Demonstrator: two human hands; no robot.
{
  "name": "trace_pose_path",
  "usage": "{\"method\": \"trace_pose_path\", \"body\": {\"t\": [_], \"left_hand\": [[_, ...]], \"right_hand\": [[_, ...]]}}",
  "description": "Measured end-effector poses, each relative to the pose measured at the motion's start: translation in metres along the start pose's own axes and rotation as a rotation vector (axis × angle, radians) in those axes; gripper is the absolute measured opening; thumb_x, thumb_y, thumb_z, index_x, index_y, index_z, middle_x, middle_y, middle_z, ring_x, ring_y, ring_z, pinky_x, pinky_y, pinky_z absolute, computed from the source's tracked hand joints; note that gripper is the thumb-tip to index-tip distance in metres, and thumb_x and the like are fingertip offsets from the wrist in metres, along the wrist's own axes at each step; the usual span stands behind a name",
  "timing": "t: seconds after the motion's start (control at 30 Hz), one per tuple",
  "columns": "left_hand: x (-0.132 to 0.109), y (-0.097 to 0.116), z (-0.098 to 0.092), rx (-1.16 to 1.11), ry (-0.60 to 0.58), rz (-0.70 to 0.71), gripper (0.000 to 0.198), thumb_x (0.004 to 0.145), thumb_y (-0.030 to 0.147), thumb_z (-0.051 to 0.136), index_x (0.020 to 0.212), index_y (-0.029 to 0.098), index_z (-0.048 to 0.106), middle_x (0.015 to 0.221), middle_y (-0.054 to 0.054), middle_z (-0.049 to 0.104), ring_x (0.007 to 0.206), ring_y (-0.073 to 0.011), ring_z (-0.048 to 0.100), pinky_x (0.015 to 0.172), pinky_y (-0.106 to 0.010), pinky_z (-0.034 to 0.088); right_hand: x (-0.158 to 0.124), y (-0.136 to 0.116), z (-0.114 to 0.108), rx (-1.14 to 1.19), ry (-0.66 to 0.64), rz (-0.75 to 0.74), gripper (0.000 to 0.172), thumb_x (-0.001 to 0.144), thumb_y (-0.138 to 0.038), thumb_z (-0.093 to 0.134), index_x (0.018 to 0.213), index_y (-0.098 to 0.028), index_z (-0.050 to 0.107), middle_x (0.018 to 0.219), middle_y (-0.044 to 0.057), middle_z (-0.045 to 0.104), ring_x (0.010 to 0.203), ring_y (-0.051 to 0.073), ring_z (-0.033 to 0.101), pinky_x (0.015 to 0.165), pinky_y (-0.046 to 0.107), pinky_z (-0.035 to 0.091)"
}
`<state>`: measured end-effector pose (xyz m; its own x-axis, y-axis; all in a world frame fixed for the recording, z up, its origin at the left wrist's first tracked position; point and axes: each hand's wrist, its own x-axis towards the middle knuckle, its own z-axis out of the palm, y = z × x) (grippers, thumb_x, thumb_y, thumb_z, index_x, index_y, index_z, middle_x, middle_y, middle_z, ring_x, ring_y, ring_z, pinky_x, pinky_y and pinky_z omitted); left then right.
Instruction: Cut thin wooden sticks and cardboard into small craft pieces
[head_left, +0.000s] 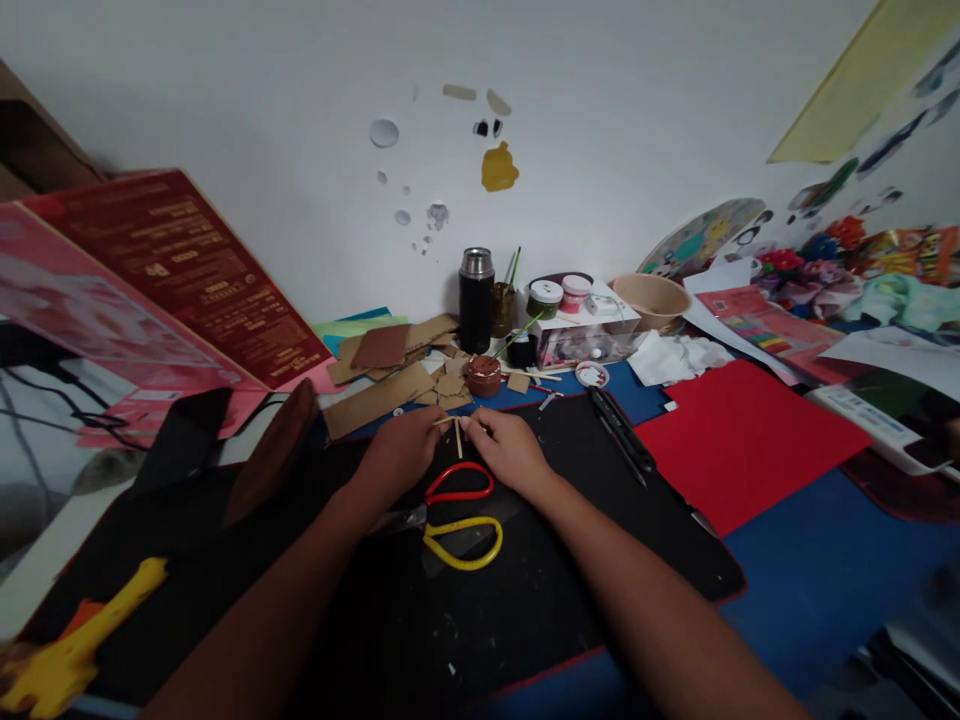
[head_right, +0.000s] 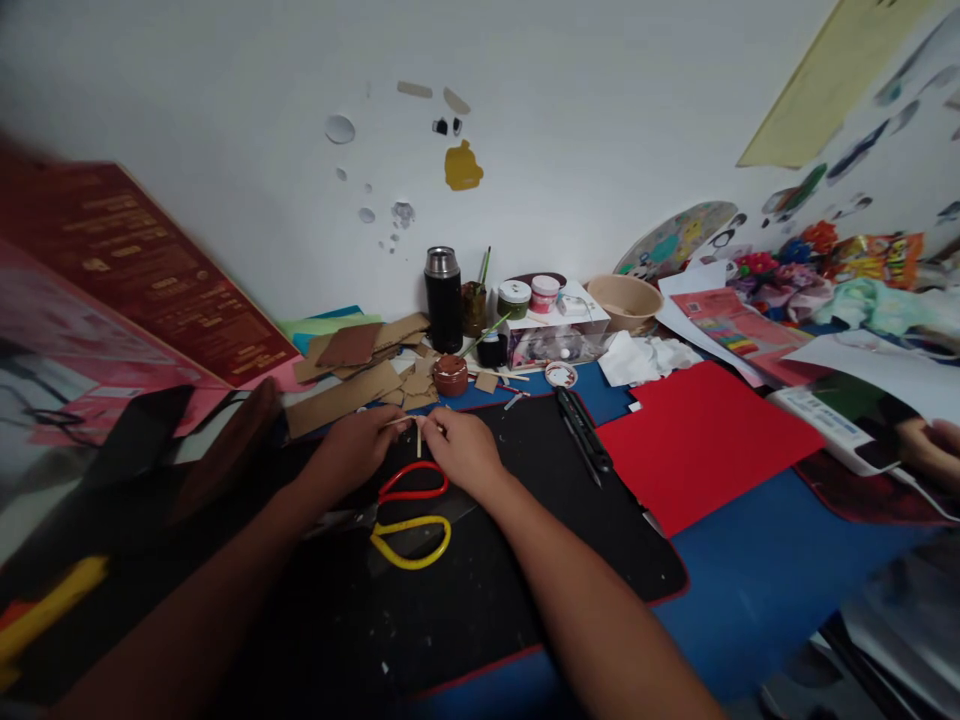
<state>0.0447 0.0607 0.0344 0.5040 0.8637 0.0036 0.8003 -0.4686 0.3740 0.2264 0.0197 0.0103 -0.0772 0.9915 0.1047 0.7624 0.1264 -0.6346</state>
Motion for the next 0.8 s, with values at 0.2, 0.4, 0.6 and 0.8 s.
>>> {"method": "trace_pose_path", "body": {"t": [0.2,0.4,0.6,0.8], "left_hand": [[-0.007,-0.004,-0.007,-0.099,0.025,-0.046,0.028,0.099,0.032,0.046,0.114,0.024,0.068,0.099,-0.006,0.079,0.091,-0.0247,0.072,0.076,-0.031,0.048],[-0.009,-0.004,-0.007,0.134,-0.007,-0.035,0.033,0.102,0.034,0.042,0.11,0.026,0.073,0.101,-0.007,0.078,0.094,-0.0277,0.071,0.075,-0.033,0.046],[-0.011,0.004,-0.007,0.412,0.015,0.056,0.034,0.099,0.02,0.042,0.101,0.02,0.075,0.092,-0.012,0.074,0.09,-0.0317,0.068,0.075,-0.039,0.045],[-0.008,-0.007,-0.001,0.214,-0.002,0.037,0.037,0.1,0.031,0.041,0.112,0.024,0.075,0.104,-0.009,0.078,0.095,-0.0299,0.071,0.076,-0.036,0.048]], "right_hand": [[0.002,0.006,0.004,0.204,0.055,-0.041,0.037,0.105,-0.04,0.047,0.087,-0.017,0.07,0.074,-0.002,0.065,0.069,0.013,0.056,0.062,0.02,0.035],[0.001,0.005,0.002,0.145,0.04,-0.008,0.034,0.103,-0.041,0.054,0.086,-0.017,0.072,0.073,-0.002,0.066,0.069,0.012,0.057,0.062,0.02,0.035],[0.001,0.005,0.002,0.088,0.036,-0.044,0.035,0.106,-0.039,0.052,0.087,-0.018,0.071,0.076,-0.002,0.068,0.07,0.012,0.057,0.063,0.02,0.033],[0.002,0.005,0.001,0.085,0.026,-0.039,0.038,0.108,-0.039,0.048,0.085,-0.018,0.07,0.074,-0.002,0.065,0.07,0.012,0.057,0.062,0.02,0.032]]}}
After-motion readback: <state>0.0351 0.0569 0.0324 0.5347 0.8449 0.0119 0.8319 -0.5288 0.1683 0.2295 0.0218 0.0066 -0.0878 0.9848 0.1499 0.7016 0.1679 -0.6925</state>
